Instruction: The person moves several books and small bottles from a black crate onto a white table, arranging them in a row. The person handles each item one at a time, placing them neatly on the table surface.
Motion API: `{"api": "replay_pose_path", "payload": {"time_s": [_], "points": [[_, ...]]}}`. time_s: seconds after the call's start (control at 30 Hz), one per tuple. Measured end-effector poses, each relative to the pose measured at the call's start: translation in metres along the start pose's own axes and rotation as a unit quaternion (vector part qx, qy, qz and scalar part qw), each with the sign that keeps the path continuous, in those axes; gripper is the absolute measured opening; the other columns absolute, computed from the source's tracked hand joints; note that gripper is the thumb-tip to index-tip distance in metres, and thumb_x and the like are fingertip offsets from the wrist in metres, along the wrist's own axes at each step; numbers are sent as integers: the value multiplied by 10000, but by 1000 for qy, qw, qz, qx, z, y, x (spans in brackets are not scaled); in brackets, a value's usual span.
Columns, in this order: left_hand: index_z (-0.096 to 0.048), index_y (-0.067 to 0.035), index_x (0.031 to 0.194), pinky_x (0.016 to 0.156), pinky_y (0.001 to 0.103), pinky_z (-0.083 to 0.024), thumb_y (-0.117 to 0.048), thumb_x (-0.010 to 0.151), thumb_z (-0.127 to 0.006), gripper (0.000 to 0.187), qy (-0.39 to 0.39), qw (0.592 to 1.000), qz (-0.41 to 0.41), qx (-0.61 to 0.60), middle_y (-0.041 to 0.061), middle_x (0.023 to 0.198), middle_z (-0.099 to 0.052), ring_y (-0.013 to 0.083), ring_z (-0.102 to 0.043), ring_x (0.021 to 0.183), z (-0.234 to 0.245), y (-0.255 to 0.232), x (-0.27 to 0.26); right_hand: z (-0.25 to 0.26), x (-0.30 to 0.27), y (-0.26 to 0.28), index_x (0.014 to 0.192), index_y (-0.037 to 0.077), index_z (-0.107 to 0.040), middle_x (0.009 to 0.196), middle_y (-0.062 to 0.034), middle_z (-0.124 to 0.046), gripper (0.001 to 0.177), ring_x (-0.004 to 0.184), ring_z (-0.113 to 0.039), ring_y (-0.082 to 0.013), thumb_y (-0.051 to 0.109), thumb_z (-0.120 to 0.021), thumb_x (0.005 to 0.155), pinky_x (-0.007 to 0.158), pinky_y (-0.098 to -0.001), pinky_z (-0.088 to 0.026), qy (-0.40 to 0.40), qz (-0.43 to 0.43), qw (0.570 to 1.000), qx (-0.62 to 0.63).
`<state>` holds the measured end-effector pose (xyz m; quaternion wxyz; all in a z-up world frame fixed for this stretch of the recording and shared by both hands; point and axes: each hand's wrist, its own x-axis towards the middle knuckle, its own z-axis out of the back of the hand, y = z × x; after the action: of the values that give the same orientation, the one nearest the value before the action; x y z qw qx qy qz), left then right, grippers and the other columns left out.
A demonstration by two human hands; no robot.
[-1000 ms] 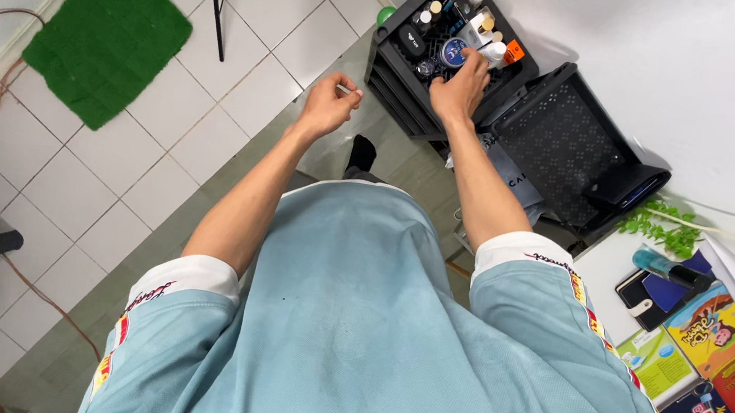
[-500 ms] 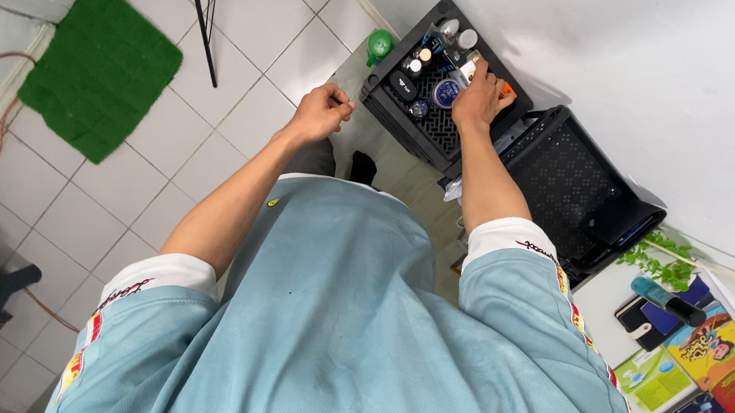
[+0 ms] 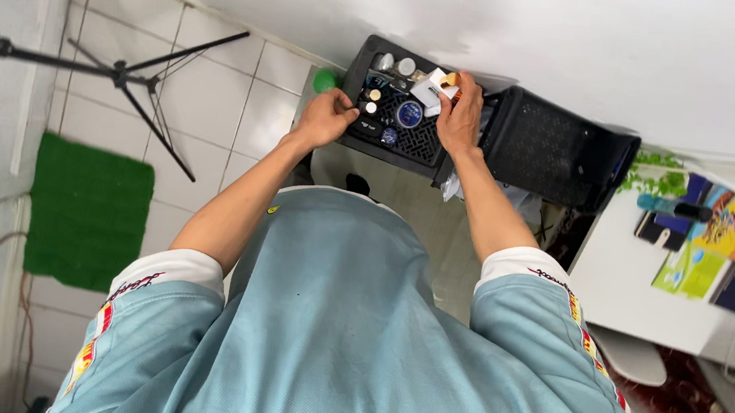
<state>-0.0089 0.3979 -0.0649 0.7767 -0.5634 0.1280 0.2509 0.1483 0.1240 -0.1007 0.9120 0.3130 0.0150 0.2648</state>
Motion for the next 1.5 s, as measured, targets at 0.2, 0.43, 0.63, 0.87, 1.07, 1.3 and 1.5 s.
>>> {"api": "replay_pose_path", "payload": {"time_s": [0.2, 0.43, 0.63, 0.87, 1.07, 1.3, 1.5], "points": [[-522, -6, 1247, 876, 459, -517, -301, 639, -969, 810, -2, 961, -257, 103, 217, 1123, -674, 386, -660, 1063, -22, -56, 24, 26, -26, 56, 1555, 21, -330, 1356, -221, -574, 487, 1208, -626, -354, 231, -506, 1153, 1047, -437, -526, -153, 9, 984, 86], [-437, -8, 1335, 905, 454, -556, -264, 654, -932, 879, 232, 932, -276, 51, 220, 1099, -708, 395, -703, 1048, -63, -80, 8, 48, -75, 132, 1563, 67, -342, 1209, -202, -700, 471, 1096, -702, -343, 249, -449, 1142, 955, -428, -533, -246, -159, 949, 118], [-524, -34, 1137, 865, 450, -580, -200, 709, -870, 575, 332, 896, -270, 117, 215, 1060, -748, 381, -734, 1023, -108, -67, -27, 49, -148, 138, 1551, 167, -359, 1153, -198, -720, 442, 1023, -732, -354, 159, -468, 1122, 884, -452, -564, -317, -315, 886, 123], [-538, -56, 1212, 873, 468, -563, -223, 671, -901, 673, 365, 862, -262, 236, 212, 1052, -743, 394, -718, 1009, -181, -73, -77, 63, -233, 105, 1561, 192, -328, 1112, -169, -724, 459, 1003, -729, -283, 114, -447, 1125, 907, -449, -577, -389, -377, 823, 169], [-586, -59, 1160, 851, 454, -572, -266, 643, -946, 663, 317, 876, -304, 198, 191, 1056, -757, 374, -737, 1003, -252, -63, -124, 98, -303, 81, 1594, 115, -226, 1299, -142, -638, 661, 1125, -646, -234, 156, -610, 1058, 829, -371, -588, -414, -351, 811, 219], [-519, -54, 1105, 769, 529, -542, -208, 758, -892, 533, 283, 866, -335, 240, 226, 1036, -713, 458, -683, 944, -340, -47, -207, 144, -405, 76, 1455, 81, -438, 1345, -112, -611, 750, 1119, -676, -207, 187, -841, 832, 830, -353, -614, -392, -361, 811, 244], [-488, -54, 1058, 688, 561, -506, -116, 819, -815, 409, 262, 850, -398, 225, 247, 1007, -670, 494, -643, 860, -381, -46, -235, 179, -442, 59, 1388, 68, -513, 1192, -83, -681, 734, 1066, -709, -192, 208, -893, 776, 880, -353, -628, -390, -389, 798, 244]]}}
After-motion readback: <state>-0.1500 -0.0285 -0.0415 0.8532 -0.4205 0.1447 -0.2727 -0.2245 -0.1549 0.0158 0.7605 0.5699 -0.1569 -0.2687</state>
